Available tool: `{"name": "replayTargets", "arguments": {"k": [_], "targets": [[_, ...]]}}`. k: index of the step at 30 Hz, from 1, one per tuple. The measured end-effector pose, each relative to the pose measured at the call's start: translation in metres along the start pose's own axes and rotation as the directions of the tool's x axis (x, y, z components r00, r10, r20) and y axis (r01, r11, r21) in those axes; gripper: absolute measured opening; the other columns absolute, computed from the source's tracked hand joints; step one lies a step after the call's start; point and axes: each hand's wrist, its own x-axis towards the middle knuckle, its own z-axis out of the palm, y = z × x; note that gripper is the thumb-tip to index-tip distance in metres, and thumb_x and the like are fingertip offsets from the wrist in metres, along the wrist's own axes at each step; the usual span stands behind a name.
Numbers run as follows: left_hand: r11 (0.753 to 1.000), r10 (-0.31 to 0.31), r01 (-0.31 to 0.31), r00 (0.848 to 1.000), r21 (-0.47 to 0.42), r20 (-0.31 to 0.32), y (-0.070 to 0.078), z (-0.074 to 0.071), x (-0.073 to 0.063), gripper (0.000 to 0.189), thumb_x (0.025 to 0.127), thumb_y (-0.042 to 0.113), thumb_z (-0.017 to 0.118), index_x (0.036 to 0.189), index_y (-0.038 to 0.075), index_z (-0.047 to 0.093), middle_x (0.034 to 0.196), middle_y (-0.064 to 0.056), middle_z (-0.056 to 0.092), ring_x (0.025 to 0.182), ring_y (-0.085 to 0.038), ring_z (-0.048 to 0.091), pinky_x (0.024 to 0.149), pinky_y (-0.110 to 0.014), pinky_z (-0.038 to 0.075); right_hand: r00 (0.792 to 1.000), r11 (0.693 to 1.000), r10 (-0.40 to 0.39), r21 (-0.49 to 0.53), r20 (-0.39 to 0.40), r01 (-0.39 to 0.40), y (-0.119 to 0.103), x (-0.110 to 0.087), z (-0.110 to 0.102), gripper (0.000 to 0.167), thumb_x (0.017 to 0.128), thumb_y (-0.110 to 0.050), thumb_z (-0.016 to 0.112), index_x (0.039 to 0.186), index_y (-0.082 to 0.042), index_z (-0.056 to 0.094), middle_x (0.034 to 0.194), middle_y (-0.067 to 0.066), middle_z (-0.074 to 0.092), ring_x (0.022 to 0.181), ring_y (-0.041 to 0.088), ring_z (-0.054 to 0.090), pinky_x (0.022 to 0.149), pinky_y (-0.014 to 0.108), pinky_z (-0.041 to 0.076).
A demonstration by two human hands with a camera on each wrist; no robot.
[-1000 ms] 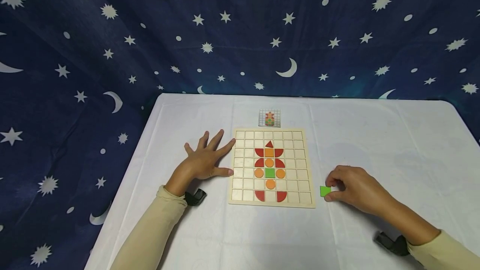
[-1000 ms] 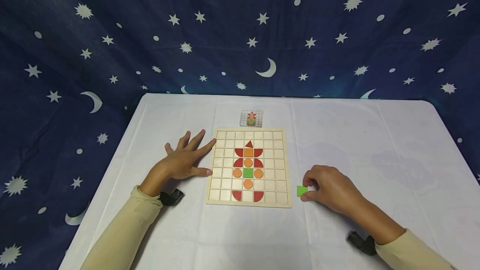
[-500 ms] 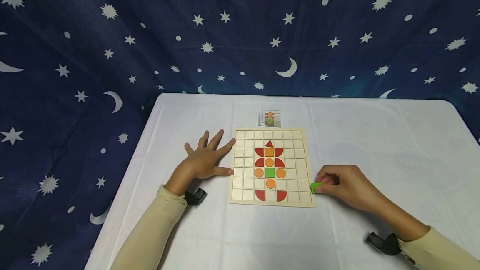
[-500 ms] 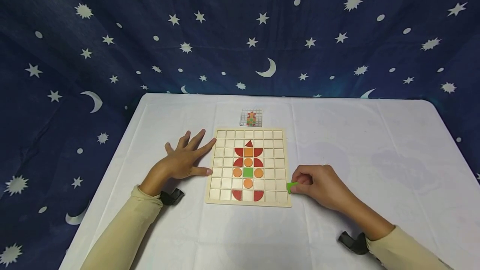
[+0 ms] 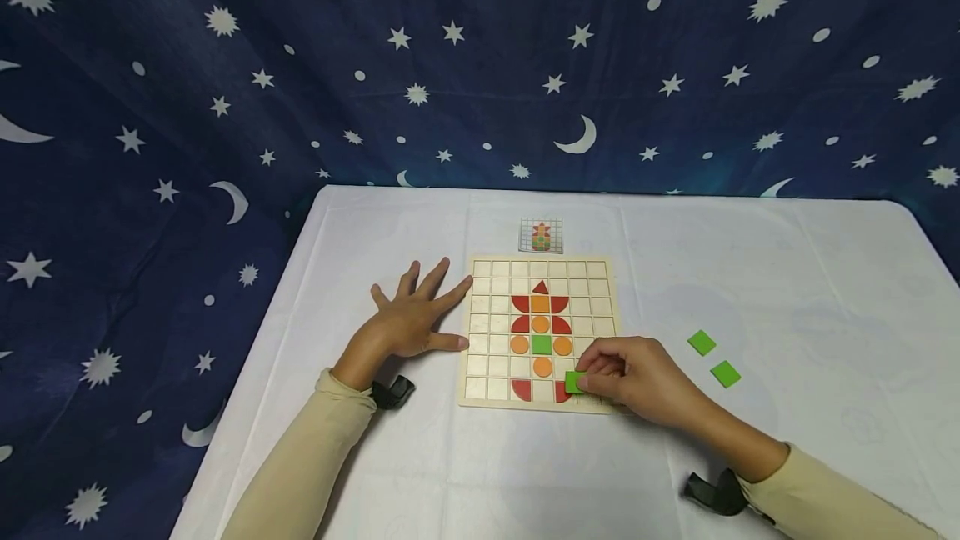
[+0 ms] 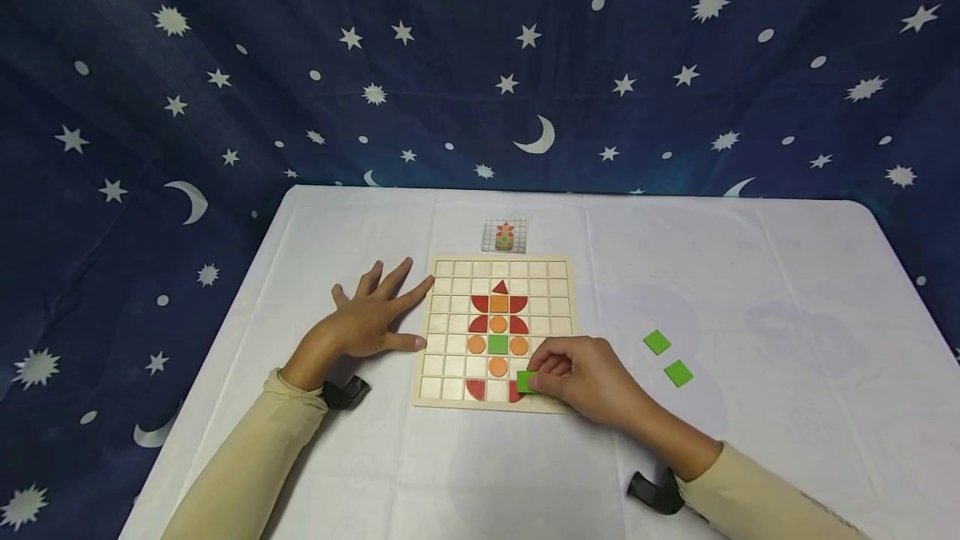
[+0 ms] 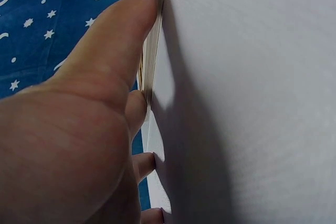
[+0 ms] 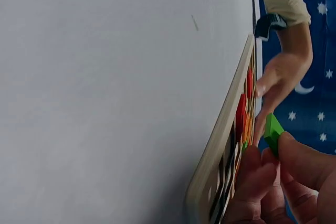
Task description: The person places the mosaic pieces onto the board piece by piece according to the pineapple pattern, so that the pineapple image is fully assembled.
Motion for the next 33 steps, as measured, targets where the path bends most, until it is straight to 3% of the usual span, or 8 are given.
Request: {"name": "replayTargets", "arguments": {"k": [15,24,33], "targets": [[1.0,0.002,-0.002,1.0,0.005,0.001,0.0,0.0,0.0,0.102,0.081,0.079,0.063,0.162,0.045,0.012,0.174,-0.002,-0.005,0.157,-0.048,-0.003,0.101,-0.091,0.008,0.997,0.997,-0.077,-0.015,-0.019,0.076,-0.015,0.015,0.028,0.014,0.082,-0.004,0.08,0.085,-0.017,0.076,0.069,-0.011,0.071,0.062,0.002,0.064,0.058,0.021,0.052],[1.0,0.01,-0.01,1.0,-0.004,-0.006,0.0,-0.001,-0.001,0.101,0.082,0.077,0.064,0.162,0.044,0.013,0.174,-0.003,-0.004,0.157,-0.048,-0.004,0.101,-0.091,0.008,0.979,0.967,-0.186,-0.193,-0.089,0.166,-0.018,0.018,0.038,0.019,0.074,-0.001,0.081,0.077,-0.019,0.078,0.064,-0.018,0.062,0.058,-0.006,0.052,0.055,0.019,0.048],[1.0,0.012,-0.012,1.0,-0.015,-0.002,0.0,-0.001,-0.001,0.1,0.083,0.076,0.065,0.163,0.044,0.013,0.174,-0.003,-0.005,0.157,-0.048,-0.005,0.102,-0.091,0.007,0.973,0.947,-0.21,-0.267,-0.097,0.178,-0.018,0.019,0.044,0.019,0.074,-0.004,0.086,0.077,-0.021,0.079,0.073,-0.017,0.066,0.062,-0.005,0.05,0.056,0.017,0.046]]}}
